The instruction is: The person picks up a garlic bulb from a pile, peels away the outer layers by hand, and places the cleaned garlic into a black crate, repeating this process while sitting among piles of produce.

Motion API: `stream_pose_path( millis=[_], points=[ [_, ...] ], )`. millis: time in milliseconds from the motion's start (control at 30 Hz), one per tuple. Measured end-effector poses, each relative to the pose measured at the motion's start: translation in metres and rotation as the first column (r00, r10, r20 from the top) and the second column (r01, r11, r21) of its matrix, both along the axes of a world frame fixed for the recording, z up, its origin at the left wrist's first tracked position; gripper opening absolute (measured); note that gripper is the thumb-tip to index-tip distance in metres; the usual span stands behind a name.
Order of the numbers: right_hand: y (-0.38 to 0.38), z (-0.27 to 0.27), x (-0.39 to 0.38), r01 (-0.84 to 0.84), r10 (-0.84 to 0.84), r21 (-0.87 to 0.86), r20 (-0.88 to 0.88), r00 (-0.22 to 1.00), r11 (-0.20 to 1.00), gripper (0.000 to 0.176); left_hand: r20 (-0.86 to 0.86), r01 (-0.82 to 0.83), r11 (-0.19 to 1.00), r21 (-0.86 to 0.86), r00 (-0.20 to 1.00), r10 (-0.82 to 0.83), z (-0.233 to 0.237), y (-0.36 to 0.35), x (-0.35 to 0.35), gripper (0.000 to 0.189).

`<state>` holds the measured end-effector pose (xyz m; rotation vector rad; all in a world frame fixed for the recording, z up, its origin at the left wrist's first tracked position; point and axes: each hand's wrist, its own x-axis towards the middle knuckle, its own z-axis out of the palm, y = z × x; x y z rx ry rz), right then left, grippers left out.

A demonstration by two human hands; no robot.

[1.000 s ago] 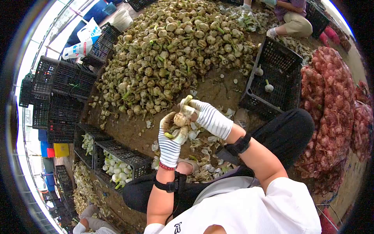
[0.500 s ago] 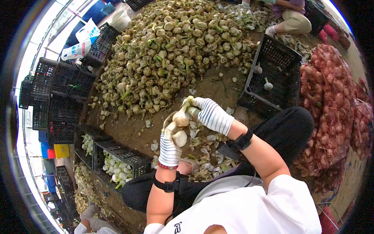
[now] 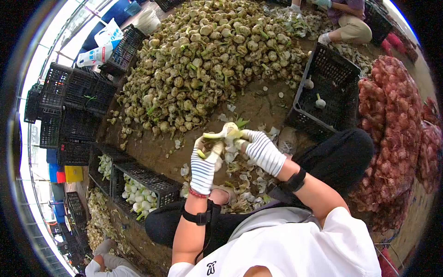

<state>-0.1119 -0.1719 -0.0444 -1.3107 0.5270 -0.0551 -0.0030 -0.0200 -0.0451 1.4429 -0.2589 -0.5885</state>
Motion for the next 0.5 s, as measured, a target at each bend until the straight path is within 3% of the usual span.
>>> stream_pose_path(
  millis=[33,100,133,233,300,367,433,467,500],
  points=[
    [0.007,0.004,0.0,-0.019,0.02,-0.076,0.008,1.0,0.997,0.026,0.02,0.037,0.999,-0.009,0.999,-0.036,0.009,-0.001,-0.006,0.023],
    [0.015,-0.015,0.0,-0.025,0.071,-0.251,0.176,0.982,0.968,0.027,0.104,-0.073,0.994,0.078,0.993,0.064,-0.004,0.003,-0.004,0.015],
    [0.01,0.017,0.002,-0.101,0.096,-0.048,-0.091,0.991,0.994,0.028,0.037,-0.054,0.996,0.077,0.998,0.051,-0.002,0.009,0.0,0.014],
    [-0.023,0.007,0.012,0.048,-0.056,-0.143,-0.051,0.997,0.989,0.026,-0.036,-0.024,0.999,0.047,0.999,0.026,0.009,0.021,0.003,0.012],
    [-0.046,-0.031,0.022,0.037,-0.069,-0.392,-0.069,0.995,0.919,0.025,0.11,0.075,0.989,0.131,0.99,-0.09,0.017,0.025,0.002,0.013],
    [-0.059,-0.052,0.029,0.069,-0.16,-0.548,-0.121,0.98,0.834,0.024,0.023,0.101,0.992,0.078,0.994,-0.103,0.016,0.029,0.003,0.015],
    [-0.07,-0.061,0.021,-0.202,-0.003,-0.615,-0.315,0.949,0.762,0.026,0.177,0.088,0.995,0.05,0.98,-0.095,0.007,0.033,0.005,0.016],
    [-0.074,-0.066,0.014,-0.206,0.001,-0.617,-0.315,0.949,0.759,0.026,-0.047,0.062,0.997,-0.05,0.997,-0.065,0.018,0.036,0.007,0.016],
    [-0.075,-0.073,0.006,-0.405,0.14,-0.669,-0.414,0.899,0.623,0.028,-0.181,0.038,0.98,-0.195,0.981,-0.074,0.019,0.041,0.009,0.019]
  ],
)
